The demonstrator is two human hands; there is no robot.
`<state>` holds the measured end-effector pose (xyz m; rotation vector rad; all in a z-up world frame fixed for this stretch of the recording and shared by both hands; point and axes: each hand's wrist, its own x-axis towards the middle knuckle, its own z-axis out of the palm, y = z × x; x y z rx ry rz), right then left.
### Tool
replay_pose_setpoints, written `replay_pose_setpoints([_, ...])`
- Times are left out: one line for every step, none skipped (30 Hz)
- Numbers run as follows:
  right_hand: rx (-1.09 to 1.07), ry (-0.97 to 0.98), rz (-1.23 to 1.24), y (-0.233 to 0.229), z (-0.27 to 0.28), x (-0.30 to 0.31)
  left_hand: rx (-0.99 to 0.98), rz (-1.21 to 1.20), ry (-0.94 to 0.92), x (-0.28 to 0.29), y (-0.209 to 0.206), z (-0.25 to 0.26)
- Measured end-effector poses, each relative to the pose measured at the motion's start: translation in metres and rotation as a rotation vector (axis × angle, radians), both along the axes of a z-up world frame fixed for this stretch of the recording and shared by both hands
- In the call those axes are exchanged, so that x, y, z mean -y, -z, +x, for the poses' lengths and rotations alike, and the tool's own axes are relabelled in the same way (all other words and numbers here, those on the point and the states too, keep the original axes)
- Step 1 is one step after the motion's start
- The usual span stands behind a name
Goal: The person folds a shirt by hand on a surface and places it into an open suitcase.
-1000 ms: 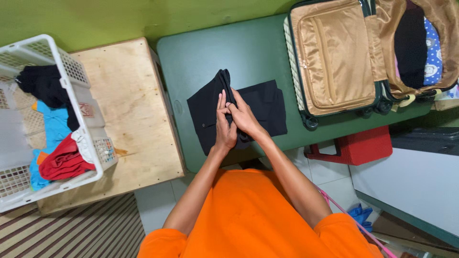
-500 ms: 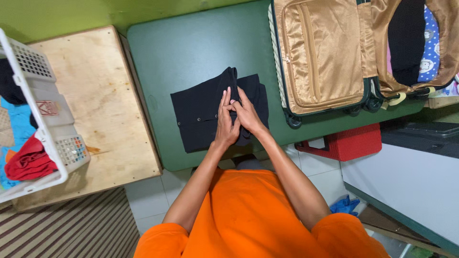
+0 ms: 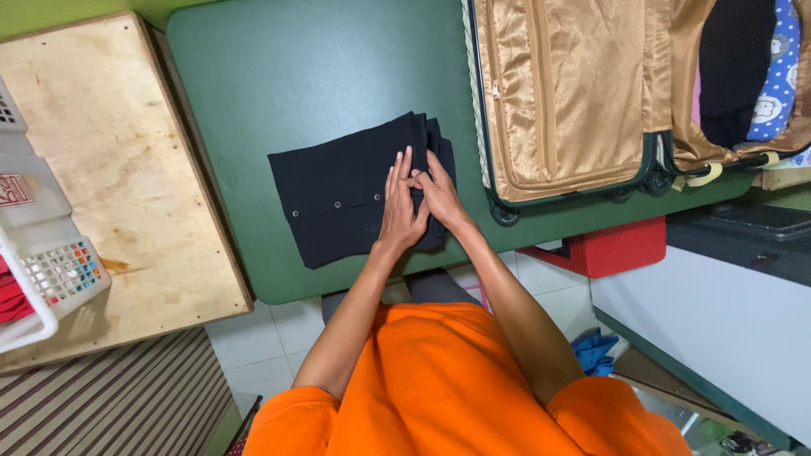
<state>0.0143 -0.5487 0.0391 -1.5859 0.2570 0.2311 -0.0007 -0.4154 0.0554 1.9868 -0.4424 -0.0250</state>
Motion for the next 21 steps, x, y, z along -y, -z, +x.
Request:
replay_pose_setpoints([0.0,0.0,0.001,0.001,0.002,0.001,0.0,0.001,0.0,0.001,0.003,0.002])
replay_pose_setpoints([-0.007,0.009,-0.008,0.003,0.003,0.002,-0.006,0.023,0.009,0.003,0.006,0.003])
replay_pose_setpoints([-0.017,0.017,-0.017,0.005,0.002,0.004,-0.014,0.045,0.018,0.004,0.009,0.002])
replay_pose_setpoints([-0.02,0.017,-0.016,0.008,0.002,0.007,-0.018,0.046,0.018,0.007,0.012,0.003])
replay_pose_setpoints([-0.059,0.03,0.012,0.01,0.003,0.009,-0.033,0.069,0.029,0.008,0.015,0.003])
replay_pose_setpoints([-0.097,0.044,0.04,0.013,0.003,0.01,-0.048,0.091,0.04,0.008,0.017,0.004])
replay_pose_setpoints([-0.097,0.048,0.041,0.015,0.003,0.011,-0.049,0.093,0.044,0.01,0.019,0.004])
replay_pose_setpoints([-0.046,0.03,-0.021,0.017,0.002,0.013,-0.047,0.097,0.046,0.011,0.021,0.004])
replay_pose_setpoints([0.003,0.013,-0.085,0.018,0.0,0.015,-0.047,0.1,0.048,0.013,0.023,0.004])
replay_pose_setpoints([0.0,0.018,-0.085,0.02,0.0,0.017,-0.049,0.1,0.052,0.015,0.025,0.004])
replay_pose_setpoints([-0.03,0.035,-0.102,0.022,-0.001,0.018,-0.065,0.117,0.059,0.015,0.027,0.004])
replay_pose_setpoints([-0.06,0.053,-0.119,0.024,-0.002,0.019,-0.081,0.135,0.066,0.015,0.029,0.004])
replay_pose_setpoints([-0.06,0.057,-0.116,0.028,-0.002,0.019,-0.081,0.138,0.069,0.016,0.031,0.005])
replay_pose_setpoints([-0.095,0.086,-0.023,0.032,-0.002,0.019,-0.091,0.145,0.073,0.017,0.033,0.006])
replay_pose_setpoints([-0.133,0.117,0.07,0.038,-0.005,0.02,-0.104,0.15,0.079,0.019,0.035,0.006])
replay_pose_setpoints([-0.135,0.123,0.073,0.043,-0.008,0.022,-0.106,0.153,0.085,0.019,0.037,0.004])
replay_pose_setpoints([-0.056,0.109,-0.042,0.049,-0.009,0.025,-0.109,0.184,0.093,0.021,0.038,0.006])
replay_pose_setpoints([0.023,0.094,-0.156,0.055,-0.01,0.028,-0.112,0.214,0.101,0.022,0.038,0.007])
replay_pose_setpoints([0.021,0.096,-0.153,0.06,-0.011,0.03,-0.113,0.217,0.103,0.024,0.038,0.007])
replay_pose_setpoints([-0.082,0.14,-0.128,0.065,-0.011,0.032,-0.122,0.238,0.106,0.026,0.038,0.008])
replay_pose_setpoints([-0.185,0.181,-0.1,0.067,-0.011,0.032,-0.13,0.26,0.108,0.027,0.038,0.009])
